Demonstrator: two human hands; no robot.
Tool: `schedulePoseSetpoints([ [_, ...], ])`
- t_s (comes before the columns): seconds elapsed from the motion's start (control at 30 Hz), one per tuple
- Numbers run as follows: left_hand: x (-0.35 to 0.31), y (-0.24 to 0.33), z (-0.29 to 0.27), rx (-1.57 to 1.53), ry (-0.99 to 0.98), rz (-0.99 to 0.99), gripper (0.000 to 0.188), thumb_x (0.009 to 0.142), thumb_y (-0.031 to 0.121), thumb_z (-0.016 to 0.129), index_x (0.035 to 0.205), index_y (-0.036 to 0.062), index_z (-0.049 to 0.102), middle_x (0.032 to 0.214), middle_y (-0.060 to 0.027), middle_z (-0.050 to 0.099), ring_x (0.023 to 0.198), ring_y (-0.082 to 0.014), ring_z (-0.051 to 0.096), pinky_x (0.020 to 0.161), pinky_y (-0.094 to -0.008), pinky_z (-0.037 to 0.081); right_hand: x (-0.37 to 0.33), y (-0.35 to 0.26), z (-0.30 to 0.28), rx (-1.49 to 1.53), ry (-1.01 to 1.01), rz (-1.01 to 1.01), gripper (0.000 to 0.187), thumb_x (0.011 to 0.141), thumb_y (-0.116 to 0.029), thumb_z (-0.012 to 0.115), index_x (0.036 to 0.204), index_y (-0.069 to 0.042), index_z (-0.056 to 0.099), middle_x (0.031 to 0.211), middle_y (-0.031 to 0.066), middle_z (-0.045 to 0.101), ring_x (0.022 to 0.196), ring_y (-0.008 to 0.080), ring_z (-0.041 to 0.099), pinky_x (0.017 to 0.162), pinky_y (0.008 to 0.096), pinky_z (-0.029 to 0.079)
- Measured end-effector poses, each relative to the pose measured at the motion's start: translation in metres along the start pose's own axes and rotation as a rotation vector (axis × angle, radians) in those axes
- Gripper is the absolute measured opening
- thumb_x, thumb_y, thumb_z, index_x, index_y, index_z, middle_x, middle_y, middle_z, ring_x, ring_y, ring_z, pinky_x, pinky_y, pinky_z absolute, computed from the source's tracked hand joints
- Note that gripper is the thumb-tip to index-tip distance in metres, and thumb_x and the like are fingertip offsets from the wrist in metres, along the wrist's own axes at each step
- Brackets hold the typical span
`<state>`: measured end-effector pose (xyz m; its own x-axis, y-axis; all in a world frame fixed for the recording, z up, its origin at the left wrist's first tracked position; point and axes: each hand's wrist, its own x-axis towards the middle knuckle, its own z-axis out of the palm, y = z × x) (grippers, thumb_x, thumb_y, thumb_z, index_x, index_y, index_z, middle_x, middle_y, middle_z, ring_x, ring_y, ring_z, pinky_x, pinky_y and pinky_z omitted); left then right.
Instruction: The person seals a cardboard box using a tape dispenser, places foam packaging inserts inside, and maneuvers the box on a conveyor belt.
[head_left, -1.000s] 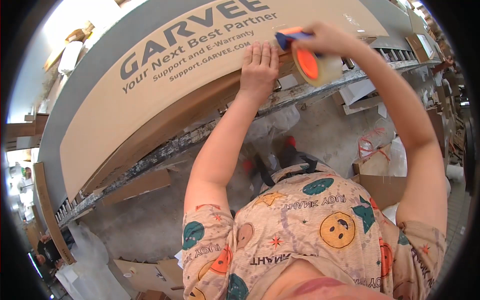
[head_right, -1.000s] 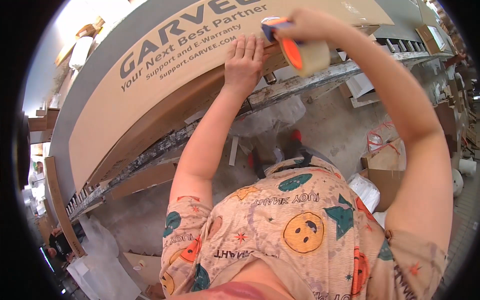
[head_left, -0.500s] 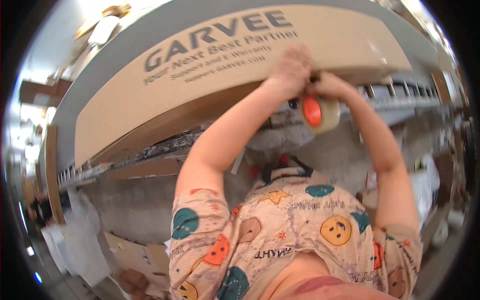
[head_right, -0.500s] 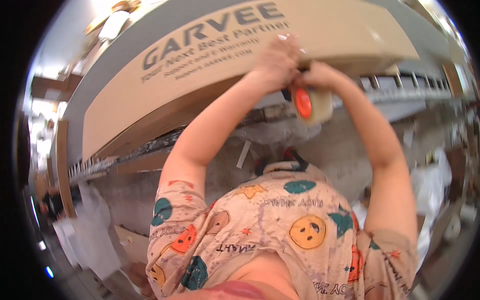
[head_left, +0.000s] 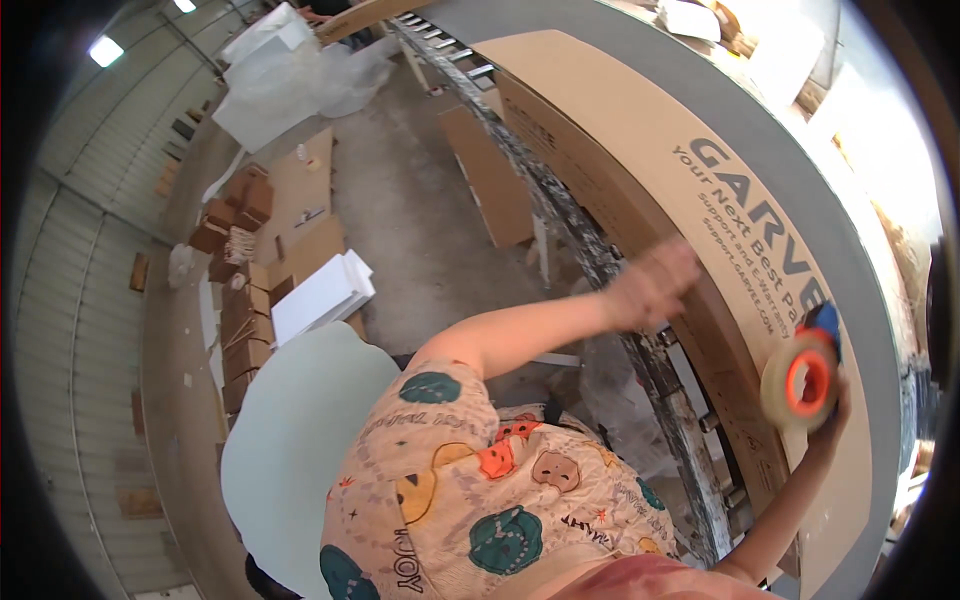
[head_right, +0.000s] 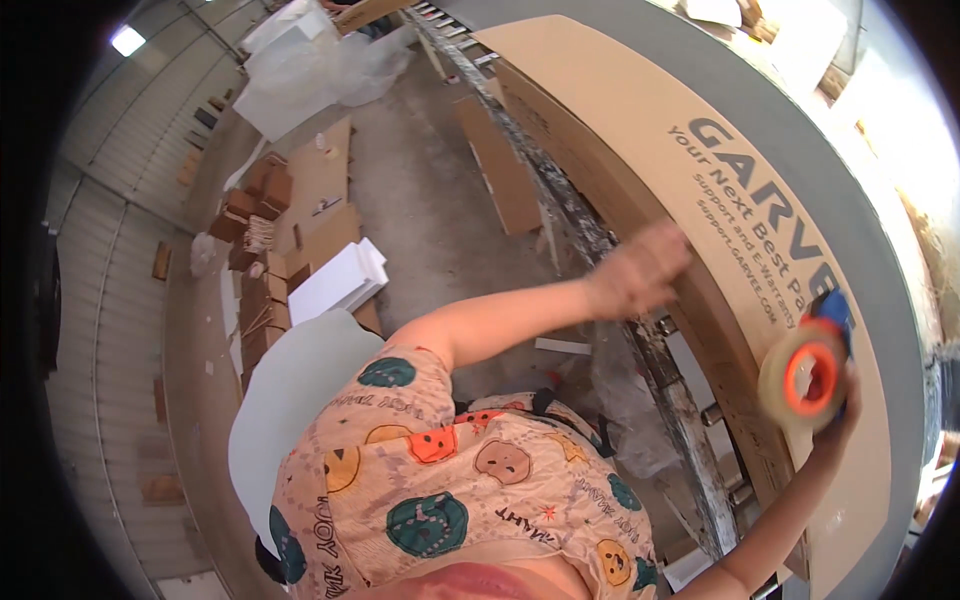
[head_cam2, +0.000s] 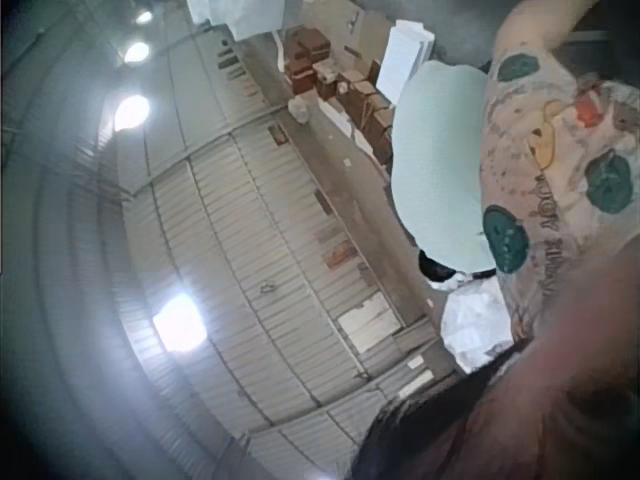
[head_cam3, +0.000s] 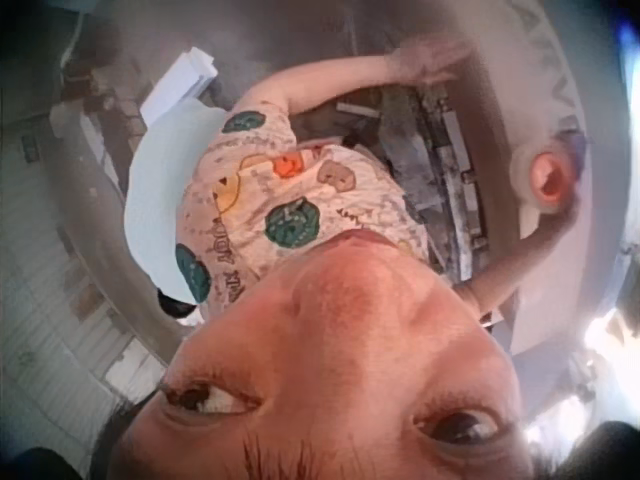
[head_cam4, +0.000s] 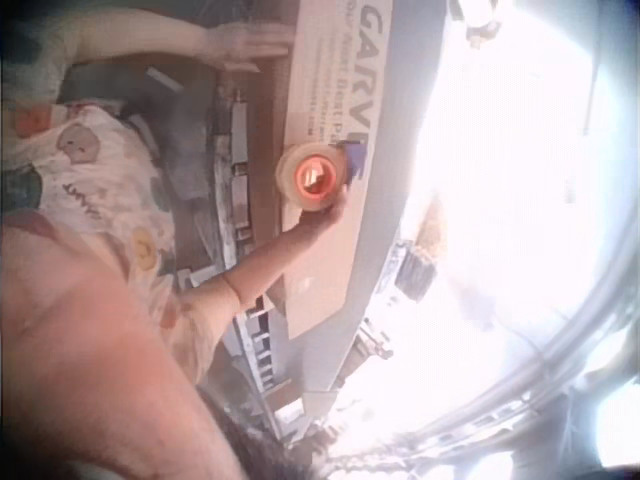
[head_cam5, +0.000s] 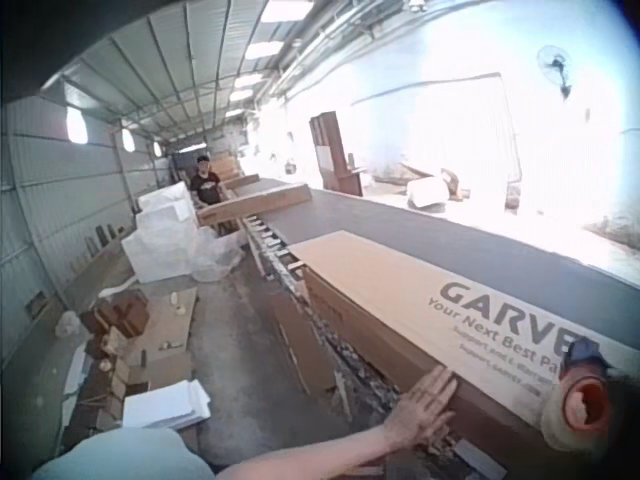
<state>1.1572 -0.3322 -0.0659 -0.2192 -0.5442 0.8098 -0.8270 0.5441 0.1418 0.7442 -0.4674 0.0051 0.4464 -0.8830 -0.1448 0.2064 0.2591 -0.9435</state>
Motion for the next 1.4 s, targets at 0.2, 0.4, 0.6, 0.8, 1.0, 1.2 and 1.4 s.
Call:
schedulePoseSetpoints([
  [0.2,-0.019,-0.108,-0.041,0.277,-0.065,-0.261,0.066,0.078,0.028,0.069,0.129,-0.0046,0.043,0.135,-0.0210,0.041,0.127,-0.0377,0.038,0.106,-0.0458,0.033,0.059,-0.011,0.046,-0.015,0.079,0.043,0.047,0.090,-0.036,0.056,0.124,-0.002,0.054,0.119,0.0062,0.058,0.112,0.0171,0.053,0.096,0.0324,0.042],
  [0.4,-0.024,-0.151,-0.058,0.236,-0.123,-0.105,0.068,0.070,0.031,0.074,0.123,-0.0038,0.049,0.131,-0.0208,0.044,0.126,-0.0371,0.040,0.108,-0.0451,0.032,0.071,-0.026,0.093,-1.494,0.326,-0.310,0.051,0.092,-0.026,0.058,0.132,0.003,0.044,0.128,0.0160,0.052,0.122,0.0272,0.045,0.102,0.0389,0.034],
  [0.6,-0.025,-0.191,-0.038,0.058,-0.034,-0.018,0.058,0.056,0.028,0.071,0.103,-0.0030,0.055,0.118,-0.0185,0.052,0.114,-0.0354,0.050,0.099,-0.0436,0.043,0.130,0.035,0.358,-1.741,-0.287,-0.552,0.086,0.066,-0.015,0.076,0.139,-0.003,0.034,0.144,0.0202,0.030,0.134,0.0397,0.026,0.110,0.0462,0.025],
  [0.8,-0.012,-0.211,-0.043,-0.193,-0.034,0.012,0.038,0.067,0.029,0.067,0.089,-0.0013,0.060,0.102,-0.0120,0.058,0.105,-0.0290,0.053,0.092,-0.0404,0.044,0.183,0.098,0.358,-1.805,-0.309,-0.733,0.078,0.073,-0.012,0.068,0.139,0.002,0.029,0.142,0.0244,0.032,0.131,0.0435,0.030,0.107,0.0491,0.029],
  [1.0,-0.063,-0.312,-0.080,0.010,0.118,-0.075,0.064,0.080,0.030,0.063,0.133,0.0003,0.042,0.139,-0.0141,0.041,0.133,-0.0295,0.034,0.112,-0.0468,0.025,0.212,0.105,0.310,-1.730,-0.326,-0.695,0.075,0.076,-0.020,0.067,0.137,0.004,0.032,0.141,0.0260,0.032,0.132,0.0434,0.028,0.107,0.0504,0.027],
  [1.2,-0.063,-0.370,-0.125,0.101,0.084,-0.208,0.063,0.088,0.032,0.057,0.137,-0.0024,0.036,0.143,-0.0174,0.035,0.134,-0.0298,0.033,0.112,-0.0421,0.026,0.229,0.103,0.329,-1.840,-0.334,-0.580,0.066,0.090,-0.034,0.057,0.141,-0.003,0.029,0.141,0.0215,0.034,0.126,0.0435,0.032,0.107,0.0428,0.030],
  [1.4,-0.055,-0.354,-0.118,0.117,0.152,-0.343,0.064,0.087,0.035,0.060,0.132,-0.0063,0.040,0.142,-0.0203,0.035,0.133,-0.0321,0.034,0.109,-0.0408,0.031,0.229,0.084,0.296,-1.744,-0.634,-0.343,0.068,0.091,-0.019,0.058,0.146,-0.006,0.019,0.151,0.0224,0.014,0.139,0.0397,0.012,0.115,0.0413,0.014],
])
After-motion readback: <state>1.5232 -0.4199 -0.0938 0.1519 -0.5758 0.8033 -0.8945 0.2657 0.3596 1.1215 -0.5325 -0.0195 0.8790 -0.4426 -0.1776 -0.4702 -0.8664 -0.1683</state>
